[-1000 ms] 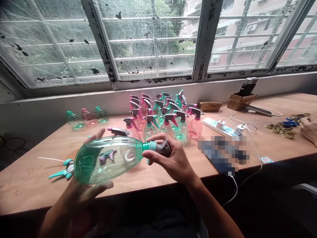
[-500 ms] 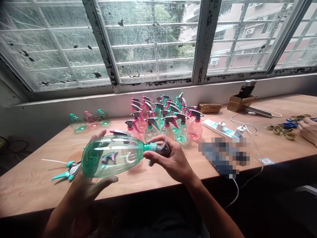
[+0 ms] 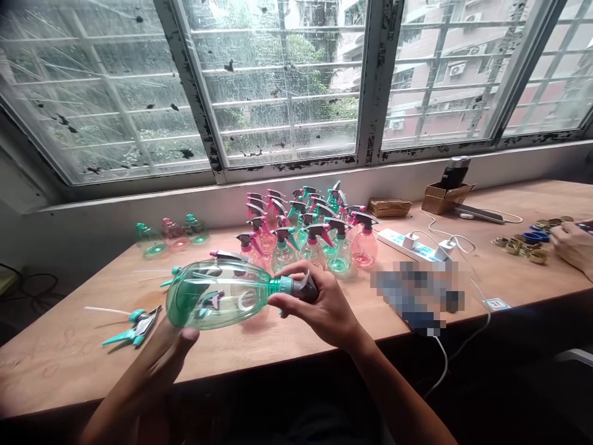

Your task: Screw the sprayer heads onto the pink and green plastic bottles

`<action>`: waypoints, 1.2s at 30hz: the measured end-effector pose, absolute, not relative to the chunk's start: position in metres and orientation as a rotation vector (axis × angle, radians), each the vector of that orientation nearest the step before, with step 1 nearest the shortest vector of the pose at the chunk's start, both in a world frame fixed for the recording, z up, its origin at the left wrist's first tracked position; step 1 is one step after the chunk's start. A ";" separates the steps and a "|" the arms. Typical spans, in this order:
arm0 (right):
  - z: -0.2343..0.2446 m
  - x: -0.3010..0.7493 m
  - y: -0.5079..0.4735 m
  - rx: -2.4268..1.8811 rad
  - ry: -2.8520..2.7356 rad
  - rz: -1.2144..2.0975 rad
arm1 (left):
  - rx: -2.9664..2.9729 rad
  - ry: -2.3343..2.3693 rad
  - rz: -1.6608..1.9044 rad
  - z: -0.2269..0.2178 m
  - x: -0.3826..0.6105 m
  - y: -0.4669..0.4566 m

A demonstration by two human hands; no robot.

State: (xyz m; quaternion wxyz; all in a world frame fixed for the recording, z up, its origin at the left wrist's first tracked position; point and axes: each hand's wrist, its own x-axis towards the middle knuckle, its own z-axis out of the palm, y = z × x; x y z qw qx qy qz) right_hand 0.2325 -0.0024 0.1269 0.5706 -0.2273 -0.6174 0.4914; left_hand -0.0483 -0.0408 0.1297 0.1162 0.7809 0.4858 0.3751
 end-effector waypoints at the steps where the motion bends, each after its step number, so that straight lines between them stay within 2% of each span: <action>1: 0.127 0.233 -0.002 -0.539 -1.453 1.134 | 2.268 1.441 1.090 0.130 -0.050 -0.041; 10: 0.126 0.235 -0.002 -0.460 -1.429 1.198 | 2.193 1.364 1.332 0.123 -0.053 -0.044; 18: 0.128 0.234 -0.002 -0.458 -1.437 1.118 | 2.216 1.424 1.310 0.138 -0.053 -0.046; 23: 0.130 0.236 -0.001 -0.416 -1.392 1.215 | 2.310 1.365 1.350 0.141 -0.049 -0.046; 29: 0.131 0.238 0.001 -0.421 -1.330 1.285 | 2.191 1.505 1.402 0.131 -0.042 -0.053; 36: 0.133 0.239 -0.001 -0.401 -1.361 1.272 | 2.432 1.187 1.355 0.145 -0.043 -0.049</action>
